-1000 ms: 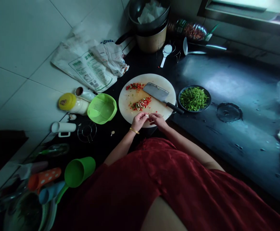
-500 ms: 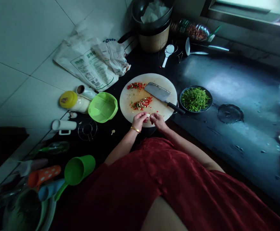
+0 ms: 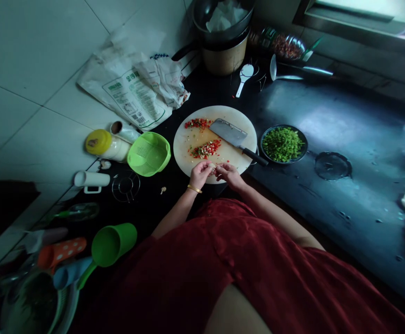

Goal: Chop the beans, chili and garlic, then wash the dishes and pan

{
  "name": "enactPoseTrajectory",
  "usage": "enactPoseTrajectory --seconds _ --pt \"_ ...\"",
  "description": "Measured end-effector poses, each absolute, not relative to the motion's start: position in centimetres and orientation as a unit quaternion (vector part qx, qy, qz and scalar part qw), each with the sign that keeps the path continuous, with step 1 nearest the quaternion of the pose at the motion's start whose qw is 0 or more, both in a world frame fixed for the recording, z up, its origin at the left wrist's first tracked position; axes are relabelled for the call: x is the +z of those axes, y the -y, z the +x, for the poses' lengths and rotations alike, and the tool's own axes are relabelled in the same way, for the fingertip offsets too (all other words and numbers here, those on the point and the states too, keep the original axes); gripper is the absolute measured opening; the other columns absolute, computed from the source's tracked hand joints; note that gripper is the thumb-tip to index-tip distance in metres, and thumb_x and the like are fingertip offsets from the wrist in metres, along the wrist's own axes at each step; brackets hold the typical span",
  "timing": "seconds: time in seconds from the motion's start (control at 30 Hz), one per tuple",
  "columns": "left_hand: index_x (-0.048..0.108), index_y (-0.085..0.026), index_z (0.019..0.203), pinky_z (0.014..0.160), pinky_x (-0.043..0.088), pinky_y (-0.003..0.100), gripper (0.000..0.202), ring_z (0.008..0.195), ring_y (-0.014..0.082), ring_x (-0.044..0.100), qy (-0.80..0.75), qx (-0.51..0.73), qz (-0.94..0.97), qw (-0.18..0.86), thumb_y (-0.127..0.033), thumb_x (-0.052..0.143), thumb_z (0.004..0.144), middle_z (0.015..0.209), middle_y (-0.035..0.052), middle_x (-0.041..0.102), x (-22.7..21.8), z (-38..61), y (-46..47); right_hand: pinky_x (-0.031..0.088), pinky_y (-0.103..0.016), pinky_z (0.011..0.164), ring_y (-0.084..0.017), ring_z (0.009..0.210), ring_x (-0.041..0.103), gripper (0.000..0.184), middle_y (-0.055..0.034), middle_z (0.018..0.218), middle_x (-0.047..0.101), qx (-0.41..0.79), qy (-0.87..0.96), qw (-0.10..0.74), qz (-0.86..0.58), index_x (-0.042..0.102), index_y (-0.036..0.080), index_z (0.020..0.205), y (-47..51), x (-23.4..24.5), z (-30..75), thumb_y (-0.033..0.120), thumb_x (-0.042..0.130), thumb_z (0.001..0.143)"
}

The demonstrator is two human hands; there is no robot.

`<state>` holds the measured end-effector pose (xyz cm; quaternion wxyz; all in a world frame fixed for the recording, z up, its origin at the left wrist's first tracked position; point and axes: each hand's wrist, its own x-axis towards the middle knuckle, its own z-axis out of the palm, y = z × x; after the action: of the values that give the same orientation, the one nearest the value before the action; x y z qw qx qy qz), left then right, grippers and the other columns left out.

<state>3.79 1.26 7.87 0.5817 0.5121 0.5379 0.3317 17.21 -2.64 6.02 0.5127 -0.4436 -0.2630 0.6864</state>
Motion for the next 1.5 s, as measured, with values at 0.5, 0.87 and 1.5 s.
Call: enactPoseTrajectory --seconds 0.5,0.87,1.5 --pt "0.064 -0.013 0.081 0.054 0.045 0.019 0.012 0.055 0.0077 0.056 -0.566 0.301 0.534 0.551 -0.018 0.069 0.071 0.064 -0.0004 0.064 7.6 4.2 -0.9 0.034 -0.021 0.040 -0.006 0.038 0.040 0.017 0.0080 0.047 0.043 0.647 0.235 0.504 -0.521 0.047 0.020 0.068 2.3 6.3 16.8 0.031 0.059 0.061" --pt "0.068 -0.012 0.078 0.048 0.042 0.018 0.027 0.050 0.0066 0.054 -0.571 0.281 0.447 0.628 -0.039 0.072 0.072 0.060 0.0001 0.064 7.6 3.8 -0.1 0.033 -0.022 0.043 -0.007 0.043 0.037 0.023 0.0077 0.049 0.044 0.668 0.197 0.527 -0.488 0.044 0.022 0.068 2.2 6.5 16.4 0.036 0.059 0.057" --pt "0.062 -0.016 0.073 0.044 0.030 0.020 0.034 0.040 0.0069 0.041 -0.653 0.253 0.443 0.560 -0.050 0.062 0.079 0.049 -0.0041 0.049 5.1 1.2 -3.5 0.049 -0.026 0.052 -0.014 0.063 0.061 0.036 -0.0005 0.070 0.064 0.719 0.152 0.514 -0.443 0.044 0.021 0.074 3.7 5.4 18.1 0.043 0.070 0.064"
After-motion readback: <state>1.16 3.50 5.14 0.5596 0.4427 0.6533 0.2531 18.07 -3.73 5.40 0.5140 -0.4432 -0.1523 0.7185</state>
